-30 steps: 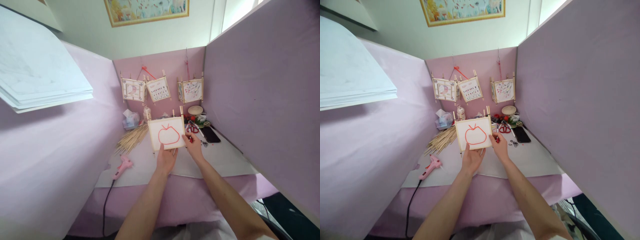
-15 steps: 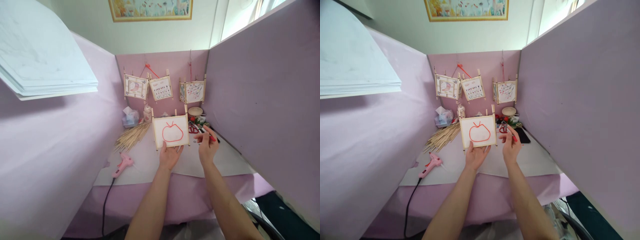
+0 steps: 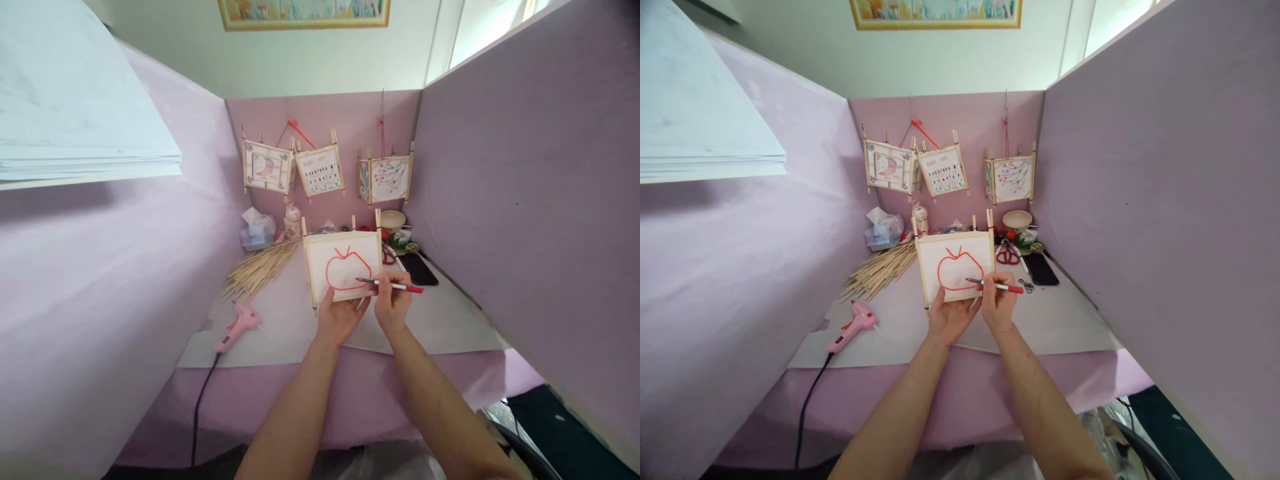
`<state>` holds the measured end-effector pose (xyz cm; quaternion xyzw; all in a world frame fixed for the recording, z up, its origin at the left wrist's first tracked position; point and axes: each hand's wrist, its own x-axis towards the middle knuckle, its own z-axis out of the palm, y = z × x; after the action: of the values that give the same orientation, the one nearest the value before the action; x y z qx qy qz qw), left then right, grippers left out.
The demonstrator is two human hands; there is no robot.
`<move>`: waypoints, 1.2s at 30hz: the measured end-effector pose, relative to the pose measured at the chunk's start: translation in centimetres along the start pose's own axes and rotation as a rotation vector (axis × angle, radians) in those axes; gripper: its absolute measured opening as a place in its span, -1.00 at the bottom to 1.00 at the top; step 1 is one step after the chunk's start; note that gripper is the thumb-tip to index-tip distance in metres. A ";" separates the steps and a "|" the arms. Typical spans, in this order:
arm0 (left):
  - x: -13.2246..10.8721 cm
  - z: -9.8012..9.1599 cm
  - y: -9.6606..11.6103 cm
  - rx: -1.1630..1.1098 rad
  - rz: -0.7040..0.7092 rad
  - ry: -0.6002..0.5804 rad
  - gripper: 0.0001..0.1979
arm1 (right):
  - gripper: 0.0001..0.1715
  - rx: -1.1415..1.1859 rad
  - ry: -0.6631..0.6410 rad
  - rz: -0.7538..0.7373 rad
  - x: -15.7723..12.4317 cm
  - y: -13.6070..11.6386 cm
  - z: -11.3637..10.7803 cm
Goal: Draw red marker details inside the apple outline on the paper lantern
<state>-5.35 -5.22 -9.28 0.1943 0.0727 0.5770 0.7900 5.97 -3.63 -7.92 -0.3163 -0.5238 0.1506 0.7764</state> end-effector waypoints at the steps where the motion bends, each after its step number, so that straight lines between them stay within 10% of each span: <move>1: -0.1 0.0 -0.2 0.002 -0.011 0.008 -0.56 | -0.85 -0.034 -0.035 -0.029 -0.2 0.0 -0.2; 7: -0.5 0.0 -0.7 0.010 -0.097 0.031 -0.48 | -0.80 -0.207 -0.302 -0.247 -0.5 -1.0 0.0; 36: -0.6 0.8 -1.2 -0.141 -0.116 0.171 -0.41 | -0.92 -0.376 -0.230 -0.391 -0.7 -0.3 0.9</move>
<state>-4.18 -6.27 -9.06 0.0841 0.1102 0.5484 0.8246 4.85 -3.97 -8.05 -0.3283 -0.6782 -0.0668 0.6541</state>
